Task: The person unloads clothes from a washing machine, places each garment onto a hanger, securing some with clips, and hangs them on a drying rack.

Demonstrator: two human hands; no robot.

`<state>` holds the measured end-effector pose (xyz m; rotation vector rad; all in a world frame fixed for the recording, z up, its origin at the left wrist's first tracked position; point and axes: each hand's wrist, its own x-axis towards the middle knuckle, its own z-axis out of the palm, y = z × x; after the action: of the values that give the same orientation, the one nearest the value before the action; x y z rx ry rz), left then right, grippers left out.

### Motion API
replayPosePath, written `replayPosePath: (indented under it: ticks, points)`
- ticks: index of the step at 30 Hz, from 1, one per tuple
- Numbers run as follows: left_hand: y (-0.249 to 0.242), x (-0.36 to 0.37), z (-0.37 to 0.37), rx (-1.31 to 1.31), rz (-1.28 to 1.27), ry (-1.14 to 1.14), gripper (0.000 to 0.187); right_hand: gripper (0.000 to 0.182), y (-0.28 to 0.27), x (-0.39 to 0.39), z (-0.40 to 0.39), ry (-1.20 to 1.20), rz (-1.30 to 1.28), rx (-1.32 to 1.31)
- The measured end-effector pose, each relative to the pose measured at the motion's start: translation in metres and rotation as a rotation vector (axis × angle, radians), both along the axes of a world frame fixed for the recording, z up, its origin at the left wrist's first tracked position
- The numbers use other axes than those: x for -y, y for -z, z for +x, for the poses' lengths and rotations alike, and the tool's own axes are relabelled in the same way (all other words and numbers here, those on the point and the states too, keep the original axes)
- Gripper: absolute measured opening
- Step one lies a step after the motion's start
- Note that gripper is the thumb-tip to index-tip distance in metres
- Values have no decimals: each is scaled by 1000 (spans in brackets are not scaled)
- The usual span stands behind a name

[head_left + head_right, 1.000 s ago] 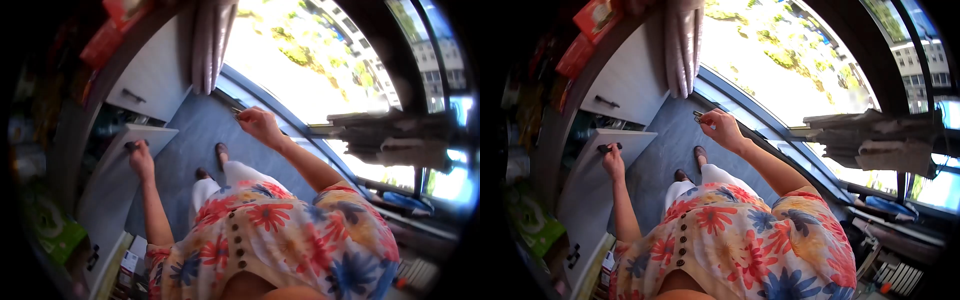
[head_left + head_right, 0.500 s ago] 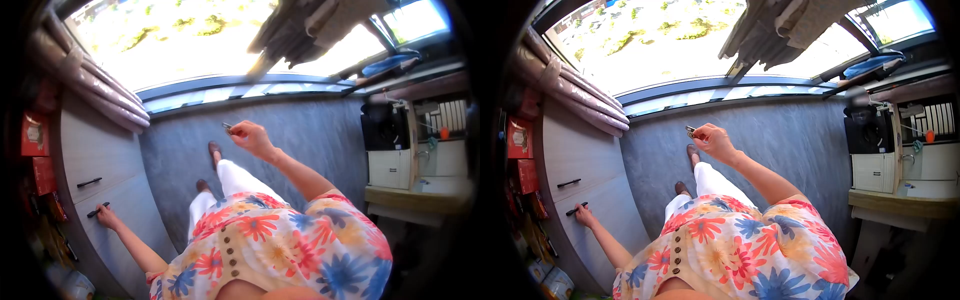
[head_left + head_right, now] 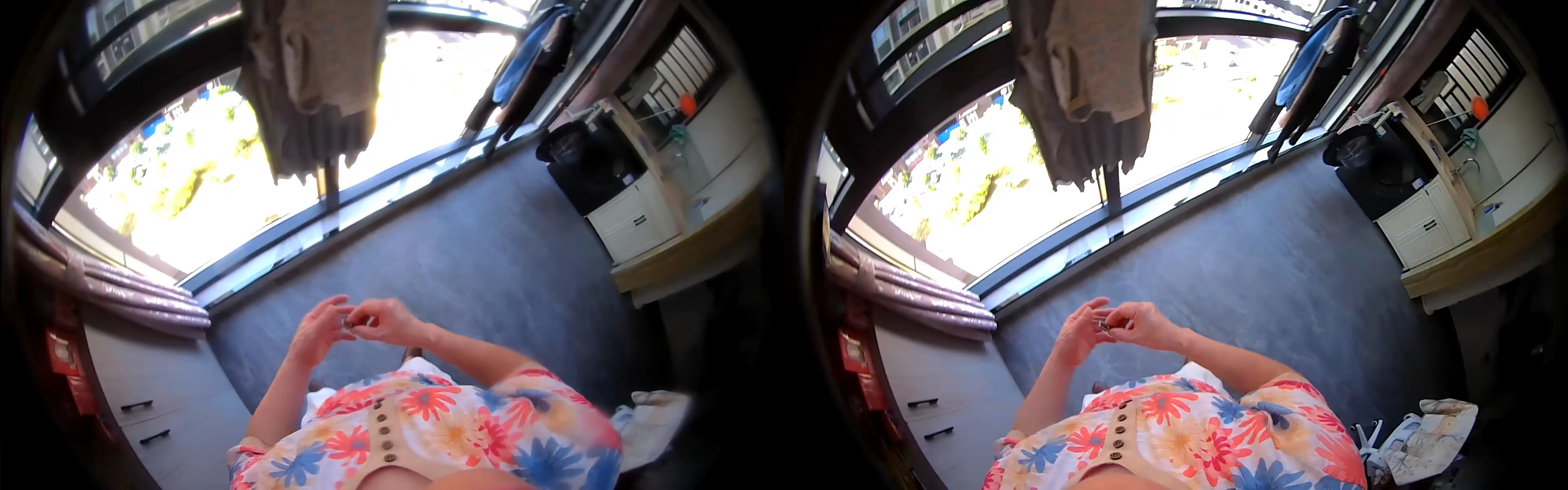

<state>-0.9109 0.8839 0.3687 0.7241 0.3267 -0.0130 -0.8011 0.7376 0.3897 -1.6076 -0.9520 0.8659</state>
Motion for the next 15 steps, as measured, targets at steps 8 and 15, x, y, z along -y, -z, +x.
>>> replayPosePath:
  ticks: [8, 15]
  points:
    - [14, 183, 197, -123, -10, 450, 26, 17, -9, 203, 134, 381, -129, -210]
    - [28, 236, 311, -165, -253, 623, 24, 18, -3, 272, 224, 579, 87, -452]
